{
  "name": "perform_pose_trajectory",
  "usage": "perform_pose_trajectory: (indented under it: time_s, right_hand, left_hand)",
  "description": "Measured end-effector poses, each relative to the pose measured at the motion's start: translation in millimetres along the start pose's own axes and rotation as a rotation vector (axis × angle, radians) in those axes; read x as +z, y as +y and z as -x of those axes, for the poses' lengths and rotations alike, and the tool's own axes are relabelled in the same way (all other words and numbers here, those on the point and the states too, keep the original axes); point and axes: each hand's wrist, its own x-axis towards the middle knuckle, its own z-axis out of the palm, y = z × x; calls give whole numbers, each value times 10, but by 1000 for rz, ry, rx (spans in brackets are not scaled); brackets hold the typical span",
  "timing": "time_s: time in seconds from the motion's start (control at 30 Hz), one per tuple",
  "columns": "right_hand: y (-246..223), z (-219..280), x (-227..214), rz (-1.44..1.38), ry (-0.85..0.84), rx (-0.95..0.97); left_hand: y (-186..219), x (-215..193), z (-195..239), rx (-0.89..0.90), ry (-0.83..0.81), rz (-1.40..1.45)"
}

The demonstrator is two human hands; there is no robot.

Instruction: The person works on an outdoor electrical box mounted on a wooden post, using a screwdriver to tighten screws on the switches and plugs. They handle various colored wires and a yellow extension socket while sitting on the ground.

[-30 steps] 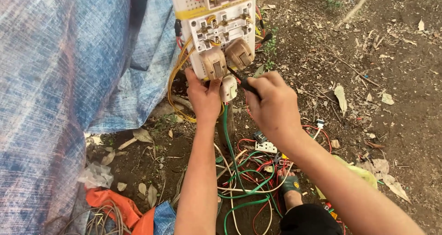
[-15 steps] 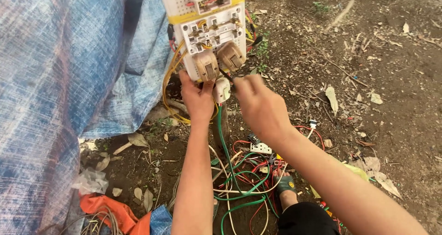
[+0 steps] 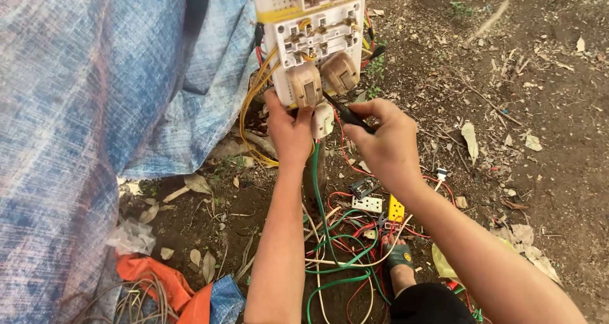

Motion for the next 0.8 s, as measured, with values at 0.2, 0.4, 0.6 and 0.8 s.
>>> perform_pose_trajectory:
  time_s: [0.2,0.4,0.6,0.8]
  right_hand:
    - [-20,15,34,1244,144,-787]
    - [-251,32,173,883,-35,-253]
    - [-239,80,114,525,-16,-57]
    - [-25,47,217,1127,70,-564]
  left_hand:
    - [24,4,-4,-7,-16,17]
    - [12,24,16,-12,5,3]
    - [23,-8,17,7,-14,-5]
    - [50,-3,11,-10,-10,-2]
